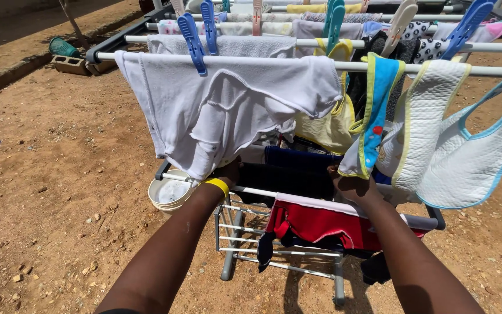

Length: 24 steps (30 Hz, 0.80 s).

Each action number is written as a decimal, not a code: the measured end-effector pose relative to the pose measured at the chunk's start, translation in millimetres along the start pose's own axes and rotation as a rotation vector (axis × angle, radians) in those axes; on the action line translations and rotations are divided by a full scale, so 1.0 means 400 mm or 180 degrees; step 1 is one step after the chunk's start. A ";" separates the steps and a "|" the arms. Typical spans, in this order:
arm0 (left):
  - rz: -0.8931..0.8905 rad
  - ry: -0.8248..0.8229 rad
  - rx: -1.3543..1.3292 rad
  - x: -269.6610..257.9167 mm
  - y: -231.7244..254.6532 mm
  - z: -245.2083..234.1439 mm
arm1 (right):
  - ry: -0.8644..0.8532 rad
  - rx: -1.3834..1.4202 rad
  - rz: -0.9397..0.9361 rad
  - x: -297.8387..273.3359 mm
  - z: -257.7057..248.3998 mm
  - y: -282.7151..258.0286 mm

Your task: Hand-washing pieces of clothing in a bucket of soapy water and hanging them on a drying rack.

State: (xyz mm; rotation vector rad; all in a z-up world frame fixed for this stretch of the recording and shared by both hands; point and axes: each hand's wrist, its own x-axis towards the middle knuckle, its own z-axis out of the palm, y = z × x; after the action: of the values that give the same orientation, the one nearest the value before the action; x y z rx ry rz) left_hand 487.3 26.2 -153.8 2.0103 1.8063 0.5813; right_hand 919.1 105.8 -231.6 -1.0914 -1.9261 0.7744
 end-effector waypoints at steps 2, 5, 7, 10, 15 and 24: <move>-0.0023 -0.0045 -0.0098 0.010 0.007 0.022 | -0.0208 -0.0978 0.0429 -0.022 -0.004 -0.162; -0.0066 -0.0111 -0.0275 0.016 0.017 0.060 | -0.0544 -0.2459 0.1100 -0.055 -0.002 -0.449; -0.0120 -0.0148 -0.0383 0.010 0.006 0.074 | -0.0383 -0.2723 0.0778 -0.063 0.011 -0.372; 0.0392 0.0045 -0.0347 -0.105 0.087 0.037 | -0.0028 -0.2913 0.0501 -0.068 0.037 -0.405; 0.1349 -0.0027 -0.0482 -0.357 0.215 -0.083 | 0.0130 -0.2407 0.1167 -0.112 0.145 -0.557; 0.1837 0.0388 -0.1140 -0.612 0.035 -0.137 | 0.0460 0.1604 0.0731 -0.137 0.411 -0.748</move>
State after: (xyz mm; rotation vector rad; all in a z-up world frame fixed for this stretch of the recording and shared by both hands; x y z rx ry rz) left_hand 447.5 -218.7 -113.3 2.2540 1.0509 1.1229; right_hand 674.1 -97.5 -96.7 -1.0228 -1.3903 1.1944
